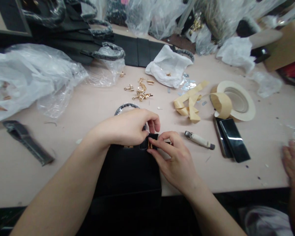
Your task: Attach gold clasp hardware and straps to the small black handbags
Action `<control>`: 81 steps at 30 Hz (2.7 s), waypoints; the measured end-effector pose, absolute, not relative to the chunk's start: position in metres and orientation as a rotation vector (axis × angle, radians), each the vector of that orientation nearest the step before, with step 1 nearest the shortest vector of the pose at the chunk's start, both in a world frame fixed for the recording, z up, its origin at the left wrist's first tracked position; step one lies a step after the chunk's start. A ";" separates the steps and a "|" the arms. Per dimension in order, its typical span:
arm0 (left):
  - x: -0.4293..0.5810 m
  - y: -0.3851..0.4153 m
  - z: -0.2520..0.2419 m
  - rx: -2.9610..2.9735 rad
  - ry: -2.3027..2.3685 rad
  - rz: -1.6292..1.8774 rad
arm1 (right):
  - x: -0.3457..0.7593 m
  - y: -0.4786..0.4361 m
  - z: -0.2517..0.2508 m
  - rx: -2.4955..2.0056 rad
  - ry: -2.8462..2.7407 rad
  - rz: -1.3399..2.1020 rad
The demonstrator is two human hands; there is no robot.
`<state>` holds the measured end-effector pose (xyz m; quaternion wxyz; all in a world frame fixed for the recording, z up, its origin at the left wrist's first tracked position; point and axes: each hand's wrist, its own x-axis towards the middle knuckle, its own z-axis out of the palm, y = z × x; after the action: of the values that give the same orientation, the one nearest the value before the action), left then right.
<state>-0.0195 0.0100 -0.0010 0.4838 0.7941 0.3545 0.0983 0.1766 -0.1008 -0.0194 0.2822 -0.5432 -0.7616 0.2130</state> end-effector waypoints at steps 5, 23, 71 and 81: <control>-0.022 0.009 0.006 1.930 0.854 0.267 | 0.171 -0.097 -0.023 -1.619 -1.925 0.598; -0.012 0.006 -0.001 1.959 1.026 0.029 | 0.172 -0.086 -0.012 -1.753 -1.542 1.318; -0.025 -0.053 0.125 1.758 0.007 0.381 | 0.159 -0.146 0.003 -0.579 -0.898 2.047; -0.069 -0.081 0.121 1.337 0.522 1.212 | 0.167 -0.144 0.031 -0.827 -0.983 1.641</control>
<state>-0.0693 -0.0810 0.1209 0.5903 0.5744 0.2243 0.5208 0.1675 -0.1436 0.0309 0.5043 -0.3427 -0.4074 0.6799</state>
